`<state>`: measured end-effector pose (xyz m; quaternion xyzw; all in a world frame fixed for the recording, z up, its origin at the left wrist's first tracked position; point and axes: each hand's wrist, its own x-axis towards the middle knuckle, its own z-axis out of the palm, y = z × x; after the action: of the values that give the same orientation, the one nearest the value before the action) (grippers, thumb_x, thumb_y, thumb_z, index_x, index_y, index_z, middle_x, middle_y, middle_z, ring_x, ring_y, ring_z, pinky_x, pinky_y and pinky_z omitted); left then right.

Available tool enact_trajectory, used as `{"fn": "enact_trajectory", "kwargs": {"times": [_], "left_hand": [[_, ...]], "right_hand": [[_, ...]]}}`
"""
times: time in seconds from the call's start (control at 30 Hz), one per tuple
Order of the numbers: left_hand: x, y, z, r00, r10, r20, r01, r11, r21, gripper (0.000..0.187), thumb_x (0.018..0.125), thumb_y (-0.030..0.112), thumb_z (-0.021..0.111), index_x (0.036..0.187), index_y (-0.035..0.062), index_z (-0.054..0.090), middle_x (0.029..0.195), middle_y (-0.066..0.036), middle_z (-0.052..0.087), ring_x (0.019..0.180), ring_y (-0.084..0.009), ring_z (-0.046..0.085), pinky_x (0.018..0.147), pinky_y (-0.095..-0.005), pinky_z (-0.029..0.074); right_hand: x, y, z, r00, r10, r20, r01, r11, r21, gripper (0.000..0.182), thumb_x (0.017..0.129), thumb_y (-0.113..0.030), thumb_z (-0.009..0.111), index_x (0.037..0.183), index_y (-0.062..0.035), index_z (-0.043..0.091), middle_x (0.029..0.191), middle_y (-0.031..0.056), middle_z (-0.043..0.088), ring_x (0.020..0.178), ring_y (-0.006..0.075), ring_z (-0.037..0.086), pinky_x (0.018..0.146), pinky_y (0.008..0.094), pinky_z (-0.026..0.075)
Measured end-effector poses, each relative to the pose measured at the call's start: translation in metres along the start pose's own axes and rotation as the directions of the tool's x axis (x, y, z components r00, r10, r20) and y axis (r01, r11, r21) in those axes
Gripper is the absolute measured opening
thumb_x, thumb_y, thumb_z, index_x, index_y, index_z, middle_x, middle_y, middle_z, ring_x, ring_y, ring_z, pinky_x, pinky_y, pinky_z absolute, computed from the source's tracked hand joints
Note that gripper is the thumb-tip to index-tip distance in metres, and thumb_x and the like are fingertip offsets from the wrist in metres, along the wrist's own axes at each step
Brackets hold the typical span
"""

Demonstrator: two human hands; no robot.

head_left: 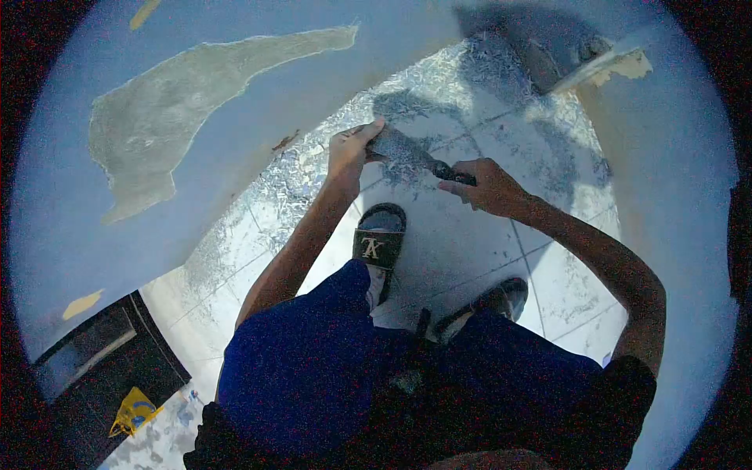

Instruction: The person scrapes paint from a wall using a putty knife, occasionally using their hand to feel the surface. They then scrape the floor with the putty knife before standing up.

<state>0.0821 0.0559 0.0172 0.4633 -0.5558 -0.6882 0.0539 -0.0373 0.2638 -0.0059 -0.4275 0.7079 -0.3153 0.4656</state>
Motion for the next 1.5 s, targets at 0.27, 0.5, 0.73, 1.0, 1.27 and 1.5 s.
{"fn": "enact_trajectory", "kwargs": {"times": [0.27, 0.5, 0.73, 1.0, 1.27, 1.5], "left_hand": [[0.006, -0.004, -0.030, 0.999, 0.029, -0.020, -0.028, 1.000, 0.003, 0.034, 0.080, 0.031, 0.062, 0.089, -0.0026, 0.063, 0.074, -0.007, 0.060, 0.064, -0.0157, 0.058, 0.058, -0.0289, 0.047], [-0.001, 0.003, -0.029, 0.994, 0.040, -0.100, -0.041, 0.999, -0.015, 0.030, 0.082, 0.028, 0.060, 0.088, -0.0014, 0.064, 0.077, -0.007, 0.061, 0.065, -0.0145, 0.057, 0.060, -0.0286, 0.047], [-0.001, -0.001, -0.025, 0.995, 0.034, -0.098, -0.032, 0.999, 0.020, 0.030, 0.081, 0.028, 0.063, 0.088, -0.0009, 0.064, 0.076, -0.006, 0.060, 0.065, -0.0141, 0.056, 0.061, -0.0281, 0.046], [0.001, -0.006, -0.027, 0.997, 0.041, -0.069, -0.040, 0.999, 0.016, 0.029, 0.081, 0.029, 0.063, 0.084, 0.0002, 0.064, 0.074, -0.004, 0.059, 0.062, -0.0129, 0.055, 0.059, -0.0276, 0.045], [-0.006, -0.002, -0.023, 0.994, 0.033, -0.102, -0.033, 0.999, 0.003, 0.027, 0.080, 0.029, 0.063, 0.080, 0.0016, 0.064, 0.069, -0.003, 0.058, 0.060, -0.0124, 0.054, 0.056, -0.0267, 0.044], [-0.002, -0.008, -0.030, 0.997, 0.054, -0.048, -0.052, 0.998, 0.042, 0.030, 0.080, 0.032, 0.061, 0.085, 0.0019, 0.064, 0.074, -0.004, 0.060, 0.064, -0.0124, 0.055, 0.058, -0.0264, 0.042]], "right_hand": [[0.019, -0.012, 0.008, 0.999, -0.031, 0.009, 0.032, 0.993, -0.115, 0.037, 0.085, -0.036, 0.058, 0.087, 0.0011, 0.060, 0.059, 0.0072, 0.056, 0.050, 0.0135, 0.056, 0.050, 0.0293, 0.048], [0.028, -0.007, 0.018, 0.994, -0.113, 0.005, 0.112, 0.978, -0.178, 0.038, 0.084, -0.036, 0.059, 0.090, 0.0020, 0.061, 0.059, 0.0096, 0.058, 0.052, 0.0139, 0.058, 0.053, 0.0286, 0.049], [0.014, -0.018, 0.009, 0.997, -0.074, -0.008, 0.073, 0.993, -0.088, 0.036, 0.084, -0.036, 0.058, 0.085, -0.0002, 0.060, 0.057, 0.0090, 0.056, 0.050, 0.0150, 0.055, 0.051, 0.0322, 0.044], [0.016, -0.012, 0.011, 0.997, -0.062, -0.036, 0.058, 0.993, -0.098, 0.040, 0.081, -0.041, 0.057, 0.082, -0.0007, 0.060, 0.060, 0.0146, 0.056, 0.057, 0.0262, 0.057, 0.057, 0.0387, 0.044], [0.017, -0.011, 0.012, 0.999, -0.041, -0.008, 0.041, 0.999, -0.023, 0.039, 0.080, -0.041, 0.058, 0.081, -0.0018, 0.060, 0.062, 0.0160, 0.057, 0.058, 0.0292, 0.058, 0.058, 0.0402, 0.043], [0.015, -0.014, 0.012, 1.000, -0.023, 0.010, 0.024, 0.997, -0.075, 0.036, 0.083, -0.036, 0.059, 0.080, 0.0001, 0.058, 0.059, 0.0101, 0.056, 0.052, 0.0182, 0.056, 0.052, 0.0335, 0.045]]}}
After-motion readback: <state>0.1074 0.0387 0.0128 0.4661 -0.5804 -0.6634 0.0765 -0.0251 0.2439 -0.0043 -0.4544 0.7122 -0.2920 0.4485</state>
